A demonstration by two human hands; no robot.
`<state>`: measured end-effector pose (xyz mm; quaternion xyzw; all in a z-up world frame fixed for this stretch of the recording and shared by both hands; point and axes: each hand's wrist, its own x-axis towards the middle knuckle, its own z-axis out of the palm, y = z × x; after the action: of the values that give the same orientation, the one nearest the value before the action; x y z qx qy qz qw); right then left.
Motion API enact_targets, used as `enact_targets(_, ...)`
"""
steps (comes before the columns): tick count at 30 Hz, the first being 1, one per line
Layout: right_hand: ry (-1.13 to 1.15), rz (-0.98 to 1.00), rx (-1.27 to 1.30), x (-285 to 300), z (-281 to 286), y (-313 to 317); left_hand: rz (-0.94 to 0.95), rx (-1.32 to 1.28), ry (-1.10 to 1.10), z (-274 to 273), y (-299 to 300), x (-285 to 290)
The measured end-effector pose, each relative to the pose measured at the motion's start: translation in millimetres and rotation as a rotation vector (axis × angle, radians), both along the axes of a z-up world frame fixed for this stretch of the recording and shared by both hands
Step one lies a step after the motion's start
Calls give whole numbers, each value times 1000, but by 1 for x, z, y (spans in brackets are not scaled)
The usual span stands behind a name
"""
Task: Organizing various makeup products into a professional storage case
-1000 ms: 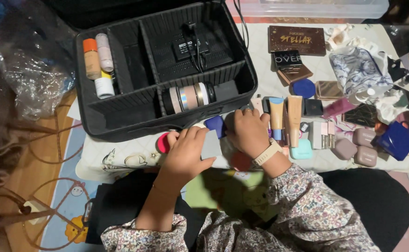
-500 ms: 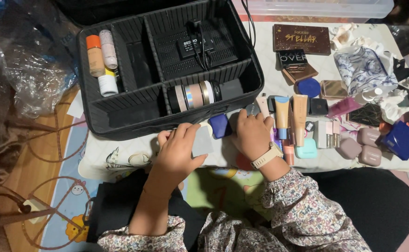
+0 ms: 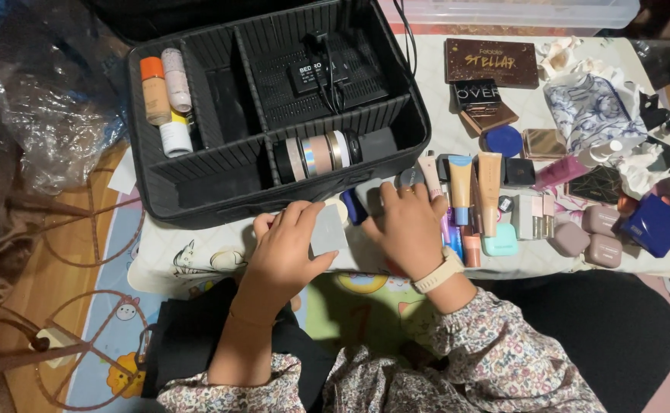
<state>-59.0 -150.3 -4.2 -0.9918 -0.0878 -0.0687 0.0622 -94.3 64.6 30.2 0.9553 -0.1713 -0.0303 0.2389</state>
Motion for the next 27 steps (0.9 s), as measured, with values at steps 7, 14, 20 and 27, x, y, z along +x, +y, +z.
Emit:
enact_targets(7, -99, 34, -4, -12, -13, 15, -15, -3, 10, -1, -2, 2)
enact_targets(14, -75, 55, 60, -24, 16, 9, -23, -27, 26, 4, -4, 4)
enact_targets(20, 202, 35, 656, -33, 35, -3, -5, -117, -103, -5, -21, 12)
enact_targets(27, 373, -101, 1246, -11, 22, -18, 94, -258, -256, -15, -61, 29)
